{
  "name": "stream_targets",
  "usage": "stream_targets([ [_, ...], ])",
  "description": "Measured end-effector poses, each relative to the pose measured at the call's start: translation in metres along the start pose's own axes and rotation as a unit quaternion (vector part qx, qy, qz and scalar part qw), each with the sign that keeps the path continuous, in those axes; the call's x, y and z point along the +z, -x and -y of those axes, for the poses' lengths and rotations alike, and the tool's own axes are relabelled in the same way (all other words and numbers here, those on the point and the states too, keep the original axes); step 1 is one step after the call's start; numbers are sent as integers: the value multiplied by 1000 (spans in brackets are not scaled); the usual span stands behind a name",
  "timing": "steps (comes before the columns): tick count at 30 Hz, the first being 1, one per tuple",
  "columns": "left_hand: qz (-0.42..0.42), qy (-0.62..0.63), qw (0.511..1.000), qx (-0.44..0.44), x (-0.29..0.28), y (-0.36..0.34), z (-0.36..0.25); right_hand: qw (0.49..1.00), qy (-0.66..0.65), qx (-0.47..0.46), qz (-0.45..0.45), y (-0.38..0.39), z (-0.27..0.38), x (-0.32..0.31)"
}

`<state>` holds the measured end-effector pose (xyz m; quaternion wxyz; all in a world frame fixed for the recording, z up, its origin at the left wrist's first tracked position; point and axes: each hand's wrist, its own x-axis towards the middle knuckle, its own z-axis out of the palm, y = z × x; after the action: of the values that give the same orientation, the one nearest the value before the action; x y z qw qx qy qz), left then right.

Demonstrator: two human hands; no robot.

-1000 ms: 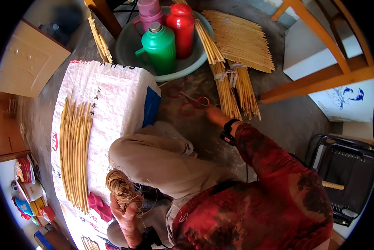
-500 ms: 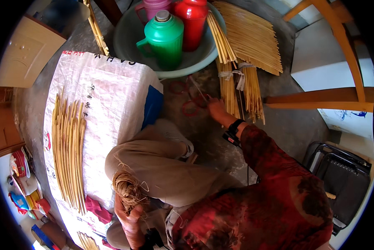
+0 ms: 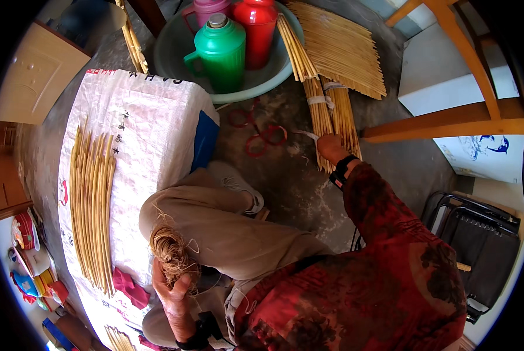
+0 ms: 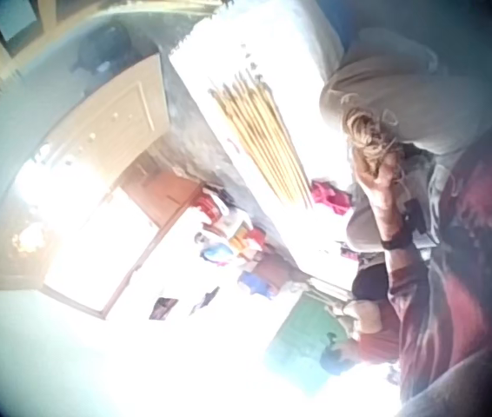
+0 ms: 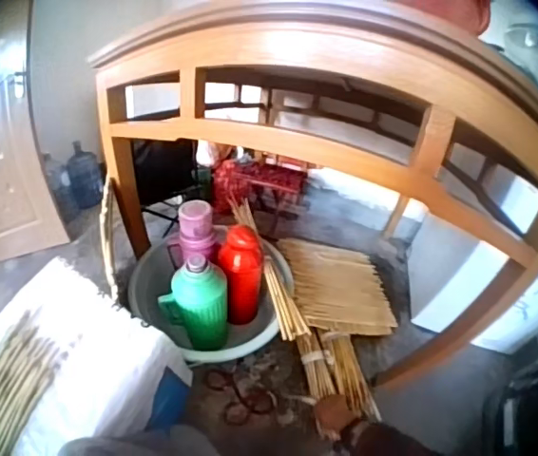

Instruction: The person groups wooden sticks together on a table, ties them with paper bands, bundles them with string, and stacks the assembled wooden mats on shelves.

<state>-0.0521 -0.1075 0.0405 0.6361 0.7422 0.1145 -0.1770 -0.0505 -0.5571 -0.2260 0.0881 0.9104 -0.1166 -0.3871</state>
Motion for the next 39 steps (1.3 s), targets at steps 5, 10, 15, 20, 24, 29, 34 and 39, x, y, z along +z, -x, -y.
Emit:
stream_targets([
  [5, 5, 6, 1000, -11, -3, 0, 1, 920, -167, -106, -337, -22, 30, 3],
  [10, 14, 3, 1000, -26, -6, -3, 1, 872, 7, -304, -385, -24, 110, -18],
  [15, 4, 22, 999, -39, -1, -4, 1, 888, -127, -326, -299, -39, 161, 19],
  [20, -17, 33, 998, -45, -3, -4, 1, 925, -107, -244, -271, -35, 183, 7],
  [24, -11, 15, 999, -27, -3, -3, 2, 951, -50, -208, -221, -40, 178, -2],
  [29, -8, 24, 1000, -12, -1, 0, 3, 921, -66, -283, -261, -48, 166, 19],
  [34, 8, 40, 999, -17, 0, 10, 2, 910, -167, -293, -239, -35, 158, 11],
  [39, 22, 32, 999, -21, 2, 16, 3, 918, -71, -237, -309, -25, 178, 22],
])
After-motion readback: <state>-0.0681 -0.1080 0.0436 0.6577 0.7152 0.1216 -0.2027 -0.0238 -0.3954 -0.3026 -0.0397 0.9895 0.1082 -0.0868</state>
